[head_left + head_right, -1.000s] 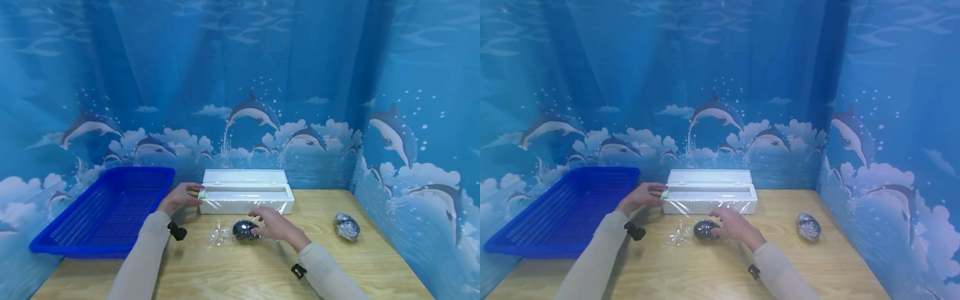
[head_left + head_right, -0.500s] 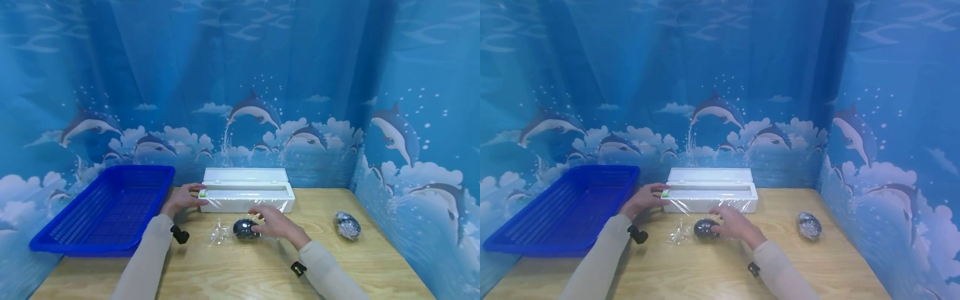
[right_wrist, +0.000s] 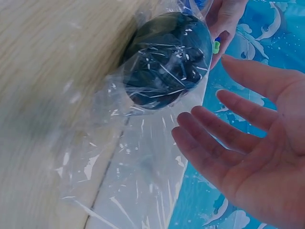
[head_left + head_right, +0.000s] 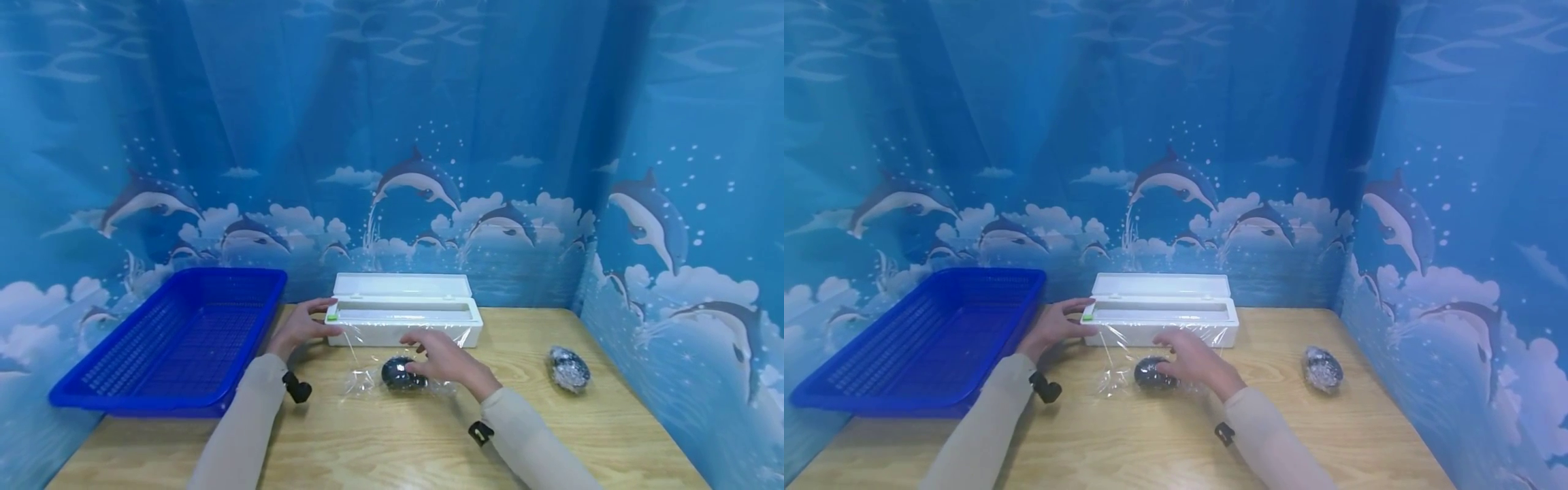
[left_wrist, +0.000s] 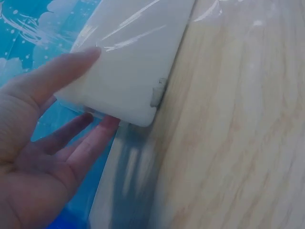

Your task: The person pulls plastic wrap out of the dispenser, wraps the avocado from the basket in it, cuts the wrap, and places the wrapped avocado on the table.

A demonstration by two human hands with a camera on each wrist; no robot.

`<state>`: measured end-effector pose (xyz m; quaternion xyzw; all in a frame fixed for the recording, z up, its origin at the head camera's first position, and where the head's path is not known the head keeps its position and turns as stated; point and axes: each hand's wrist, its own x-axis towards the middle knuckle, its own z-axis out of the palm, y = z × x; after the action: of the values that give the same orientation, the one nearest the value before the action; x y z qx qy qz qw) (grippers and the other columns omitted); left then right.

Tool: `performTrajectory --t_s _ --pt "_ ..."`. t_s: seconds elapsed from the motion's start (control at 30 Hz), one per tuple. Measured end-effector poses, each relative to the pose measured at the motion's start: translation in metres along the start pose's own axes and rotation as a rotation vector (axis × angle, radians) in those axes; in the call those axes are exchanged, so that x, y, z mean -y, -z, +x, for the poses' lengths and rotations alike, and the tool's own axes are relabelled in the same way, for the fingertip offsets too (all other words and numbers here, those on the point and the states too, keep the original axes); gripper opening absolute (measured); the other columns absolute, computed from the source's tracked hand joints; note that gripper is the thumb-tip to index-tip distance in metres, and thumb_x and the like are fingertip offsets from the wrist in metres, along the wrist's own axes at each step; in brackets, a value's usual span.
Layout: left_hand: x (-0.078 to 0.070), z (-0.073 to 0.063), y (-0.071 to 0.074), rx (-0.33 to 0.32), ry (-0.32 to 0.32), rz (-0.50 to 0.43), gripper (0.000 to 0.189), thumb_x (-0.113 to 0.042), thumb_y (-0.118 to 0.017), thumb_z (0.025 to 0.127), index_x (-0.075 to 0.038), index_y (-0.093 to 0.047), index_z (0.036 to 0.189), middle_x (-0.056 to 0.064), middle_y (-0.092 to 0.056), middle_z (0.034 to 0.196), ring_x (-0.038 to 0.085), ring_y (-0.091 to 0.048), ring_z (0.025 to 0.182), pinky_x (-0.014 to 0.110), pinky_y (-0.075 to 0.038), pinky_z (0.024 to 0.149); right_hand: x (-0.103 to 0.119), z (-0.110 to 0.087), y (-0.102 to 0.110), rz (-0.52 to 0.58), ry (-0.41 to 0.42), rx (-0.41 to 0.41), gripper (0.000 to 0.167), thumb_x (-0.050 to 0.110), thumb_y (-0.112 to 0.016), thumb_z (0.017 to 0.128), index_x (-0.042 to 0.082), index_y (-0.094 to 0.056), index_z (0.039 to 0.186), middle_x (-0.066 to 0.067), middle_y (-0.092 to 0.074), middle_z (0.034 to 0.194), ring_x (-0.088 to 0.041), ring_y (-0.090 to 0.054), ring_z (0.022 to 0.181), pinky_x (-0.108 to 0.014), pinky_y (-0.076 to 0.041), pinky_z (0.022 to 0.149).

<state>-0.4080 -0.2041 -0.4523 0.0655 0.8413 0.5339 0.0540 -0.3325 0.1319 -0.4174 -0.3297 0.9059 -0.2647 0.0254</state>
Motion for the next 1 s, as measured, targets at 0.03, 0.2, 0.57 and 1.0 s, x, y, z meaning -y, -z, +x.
performTrajectory --t_s 0.03,0.2,0.57,1.0 --pt "0.0 0.0 0.0 -0.004 0.003 0.007 0.083 -0.031 -0.09 0.08 -0.02 -0.051 0.153 0.022 -0.047 0.157 0.043 -0.045 0.144 0.058 -0.045 0.115 0.001 0.001 0.001 0.001 0.0 0.003 0.049 0.017 -0.077 0.091 0.0 -0.061 0.134 -0.019 -0.067 0.135 -0.036 -0.07 0.112 -0.048 -0.06 0.094" --pt "-0.001 -0.001 -0.007 -0.039 -0.011 0.005 0.087 -0.032 -0.092 0.078 -0.018 -0.05 0.153 0.022 -0.048 0.157 0.041 -0.05 0.14 0.053 -0.05 0.111 0.003 0.005 0.005 0.002 0.004 0.003 0.048 0.016 -0.077 0.092 -0.001 -0.061 0.134 -0.02 -0.067 0.134 -0.039 -0.07 0.112 -0.05 -0.06 0.094" --pt "0.006 0.002 -0.01 -0.09 0.023 0.011 0.086 -0.032 -0.093 0.075 -0.02 -0.054 0.15 0.012 -0.047 0.161 0.037 -0.058 0.134 0.045 -0.058 0.103 0.0 0.015 0.004 -0.011 -0.013 0.024 0.047 0.017 -0.076 0.093 0.0 -0.062 0.135 -0.019 -0.067 0.135 -0.038 -0.07 0.112 -0.048 -0.06 0.095" --pt "0.011 0.002 -0.005 -0.067 -0.042 -0.043 0.08 -0.024 -0.092 0.078 -0.011 -0.055 0.148 0.019 -0.048 0.158 0.04 -0.062 0.129 0.039 -0.062 0.095 -0.003 0.053 0.008 -0.243 0.283 -0.129 0.044 0.027 -0.068 0.1 0.005 -0.062 0.138 -0.011 -0.067 0.138 -0.027 -0.064 0.127 -0.043 -0.052 0.111"
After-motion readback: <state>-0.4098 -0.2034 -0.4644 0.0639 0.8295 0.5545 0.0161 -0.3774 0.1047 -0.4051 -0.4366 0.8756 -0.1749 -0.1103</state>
